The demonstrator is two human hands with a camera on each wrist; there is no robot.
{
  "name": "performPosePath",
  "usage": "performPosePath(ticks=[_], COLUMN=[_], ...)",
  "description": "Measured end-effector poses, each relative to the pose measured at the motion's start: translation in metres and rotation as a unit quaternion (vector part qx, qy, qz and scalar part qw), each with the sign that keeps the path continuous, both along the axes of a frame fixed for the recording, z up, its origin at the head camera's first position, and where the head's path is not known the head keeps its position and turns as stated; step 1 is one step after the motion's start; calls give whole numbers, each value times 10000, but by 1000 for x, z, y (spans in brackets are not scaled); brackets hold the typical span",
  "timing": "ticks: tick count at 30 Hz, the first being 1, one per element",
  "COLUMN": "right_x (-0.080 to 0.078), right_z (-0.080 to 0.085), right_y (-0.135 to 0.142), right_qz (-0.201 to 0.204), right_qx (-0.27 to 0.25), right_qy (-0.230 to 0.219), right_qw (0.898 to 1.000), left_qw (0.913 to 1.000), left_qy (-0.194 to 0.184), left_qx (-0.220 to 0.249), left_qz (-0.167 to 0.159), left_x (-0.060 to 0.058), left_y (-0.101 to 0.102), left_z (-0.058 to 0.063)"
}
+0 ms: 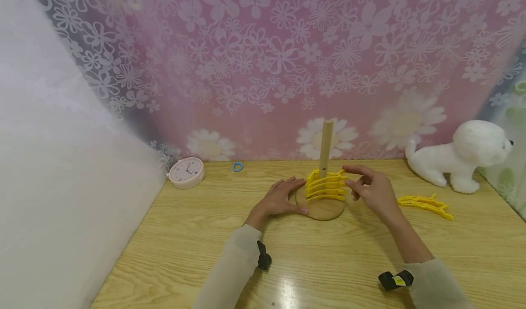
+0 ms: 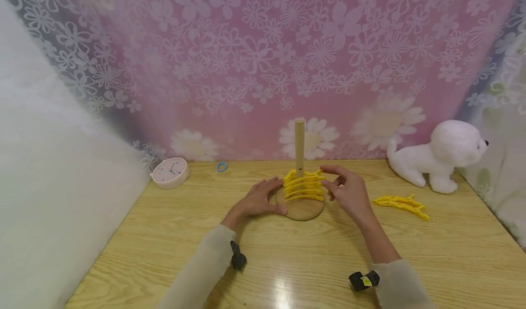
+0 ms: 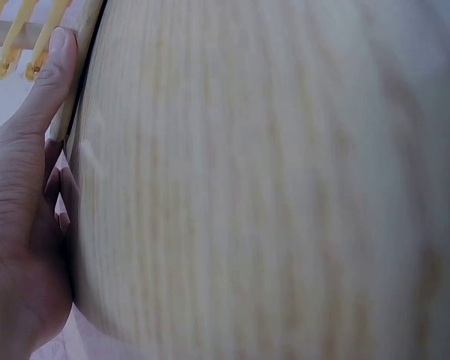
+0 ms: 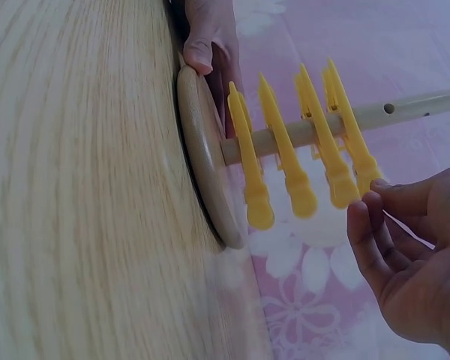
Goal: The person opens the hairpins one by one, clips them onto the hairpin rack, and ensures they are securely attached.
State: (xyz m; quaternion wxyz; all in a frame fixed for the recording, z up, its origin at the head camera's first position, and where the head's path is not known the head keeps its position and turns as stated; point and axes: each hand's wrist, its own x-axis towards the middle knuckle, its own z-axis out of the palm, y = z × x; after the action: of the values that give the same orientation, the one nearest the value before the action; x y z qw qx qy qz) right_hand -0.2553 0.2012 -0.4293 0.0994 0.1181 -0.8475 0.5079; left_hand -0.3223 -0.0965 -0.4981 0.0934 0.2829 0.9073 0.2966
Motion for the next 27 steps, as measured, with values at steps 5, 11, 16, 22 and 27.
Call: performPosePath(ticks=[5, 11, 16, 22, 27], right_x=[8, 16, 23, 33, 41], right_z=[2, -2, -11, -18, -24], right_y=[16, 49, 84, 119, 143], right_qz=[133, 95, 12, -253, -506], right_qx=[-25, 97, 55, 248, 213], right_qy=[-4, -133, -407, -375, -445], right_qw=[9999, 9998, 9992, 9987, 9975], left_qw=[10000, 10000, 10000, 10000, 10000], left_qy=[-12, -35, -34, -20, -2], left_qx=[23, 23, 15, 7, 13], left_qz=[-11, 23, 20, 18, -17], left_x=[0, 1, 2, 2, 3], left_y=[-1, -1, 0, 0, 0], left_z=[0, 2, 3, 3, 3])
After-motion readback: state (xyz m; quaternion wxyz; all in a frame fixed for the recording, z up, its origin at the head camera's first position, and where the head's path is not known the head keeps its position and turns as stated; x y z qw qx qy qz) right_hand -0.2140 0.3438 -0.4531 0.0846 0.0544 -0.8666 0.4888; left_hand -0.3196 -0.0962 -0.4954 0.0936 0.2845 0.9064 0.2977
